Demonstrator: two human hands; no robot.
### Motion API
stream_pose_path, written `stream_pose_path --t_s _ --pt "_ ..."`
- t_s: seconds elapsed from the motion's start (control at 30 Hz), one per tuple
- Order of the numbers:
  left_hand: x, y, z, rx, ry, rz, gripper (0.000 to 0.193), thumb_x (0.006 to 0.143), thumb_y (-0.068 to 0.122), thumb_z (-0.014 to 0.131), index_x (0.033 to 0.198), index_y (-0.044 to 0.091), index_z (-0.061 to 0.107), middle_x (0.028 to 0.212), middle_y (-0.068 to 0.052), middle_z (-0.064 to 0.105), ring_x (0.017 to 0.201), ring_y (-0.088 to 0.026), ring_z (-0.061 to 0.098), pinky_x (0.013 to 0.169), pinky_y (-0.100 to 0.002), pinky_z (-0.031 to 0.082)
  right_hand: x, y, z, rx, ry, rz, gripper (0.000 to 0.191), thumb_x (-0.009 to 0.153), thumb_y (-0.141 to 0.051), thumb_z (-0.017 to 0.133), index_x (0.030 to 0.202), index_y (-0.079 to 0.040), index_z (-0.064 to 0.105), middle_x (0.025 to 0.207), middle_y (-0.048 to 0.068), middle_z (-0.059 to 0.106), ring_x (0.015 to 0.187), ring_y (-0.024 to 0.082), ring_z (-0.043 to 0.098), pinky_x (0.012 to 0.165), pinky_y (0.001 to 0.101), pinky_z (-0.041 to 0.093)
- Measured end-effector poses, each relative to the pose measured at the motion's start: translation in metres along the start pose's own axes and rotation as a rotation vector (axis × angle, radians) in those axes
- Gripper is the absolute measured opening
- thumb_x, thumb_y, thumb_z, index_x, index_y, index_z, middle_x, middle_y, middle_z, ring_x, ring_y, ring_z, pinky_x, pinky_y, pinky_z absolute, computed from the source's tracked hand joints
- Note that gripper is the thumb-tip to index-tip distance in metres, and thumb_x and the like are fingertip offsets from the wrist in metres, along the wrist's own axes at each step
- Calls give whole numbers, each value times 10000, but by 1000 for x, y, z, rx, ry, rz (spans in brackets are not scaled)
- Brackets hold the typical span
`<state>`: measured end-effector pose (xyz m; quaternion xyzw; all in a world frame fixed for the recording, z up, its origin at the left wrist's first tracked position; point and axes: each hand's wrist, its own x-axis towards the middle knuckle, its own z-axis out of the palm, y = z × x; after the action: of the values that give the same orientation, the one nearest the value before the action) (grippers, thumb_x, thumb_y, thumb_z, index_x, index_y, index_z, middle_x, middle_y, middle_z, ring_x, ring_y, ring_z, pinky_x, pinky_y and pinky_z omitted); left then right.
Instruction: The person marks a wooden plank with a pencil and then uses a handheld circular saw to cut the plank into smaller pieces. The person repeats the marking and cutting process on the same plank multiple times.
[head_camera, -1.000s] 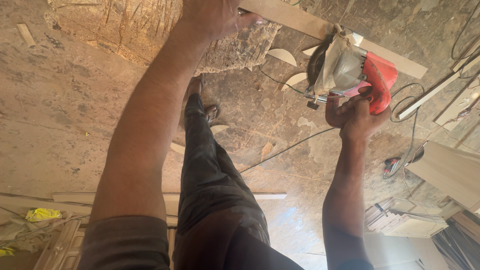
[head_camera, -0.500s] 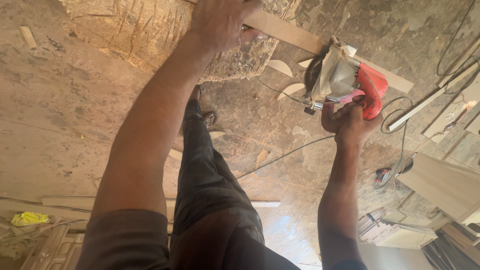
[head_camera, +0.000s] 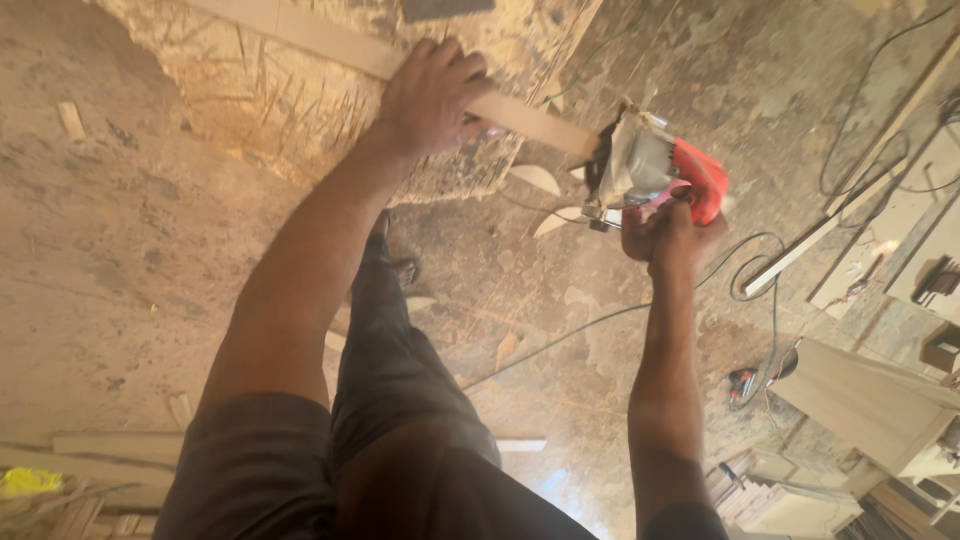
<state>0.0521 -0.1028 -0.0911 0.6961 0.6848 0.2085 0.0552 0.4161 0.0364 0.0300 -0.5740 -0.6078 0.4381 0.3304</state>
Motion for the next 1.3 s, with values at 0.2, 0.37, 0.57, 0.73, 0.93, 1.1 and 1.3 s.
stream_pose_path --t_s 0.2,0.37,0.57,0.73,0.93,1.1,1.3 --pt "3 7 -18 -54 -53 -50 661 848 692 728 1239 159 712 1217 -35 625 1117 -232 529 1012 -439 412 30 -16 -21 -25 93 76 215 858 -27 585 1043 37 673 780 83 636 615 144 587 560 287 472" --pt "8 14 -29 6 -2 -30 739 786 692 735 1224 100 673 1190 -126 623 1162 -305 541 1036 -540 386 -13 -34 -49 85 106 20 343 852 -9 517 1150 22 685 1022 36 680 895 105 656 831 264 556" --pt "-42 -2 -61 12 53 -127 677 866 468 718 1370 34 594 1351 -161 577 1318 -313 497 1182 -513 318 -103 -60 -95 165 101 209 420 929 -39 449 1283 -66 673 961 -28 592 735 61 545 550 249 520" --pt "-61 -40 -114 281 -256 -111 496 1012 328 664 1347 -27 575 1270 -202 600 1239 -325 540 1152 -535 363 -144 -35 -128 47 312 353 364 895 7 461 1192 8 670 707 35 576 531 112 542 469 268 448" --pt "-25 -5 -211 -69 350 -44 516 972 226 723 1385 -11 523 1280 -266 600 1183 -432 593 996 -504 528 -181 15 -179 327 477 355 291 909 -18 537 1146 -28 704 690 25 560 517 114 521 449 264 421" --pt "24 -17 -298 -663 940 -252 490 1156 212 568 1516 45 281 1119 -135 659 853 -201 612 720 -324 573 -204 35 -200 369 608 405 77 935 -23 581 995 22 598 719 45 594 554 125 565 478 285 471" --pt "25 -4 -239 -834 1195 -878 572 1056 202 651 1438 -23 289 1168 -146 606 972 -209 690 852 -323 654 -223 38 -204 465 594 406 161 919 -30 555 1057 7 629 699 42 565 533 126 544 475 282 469"
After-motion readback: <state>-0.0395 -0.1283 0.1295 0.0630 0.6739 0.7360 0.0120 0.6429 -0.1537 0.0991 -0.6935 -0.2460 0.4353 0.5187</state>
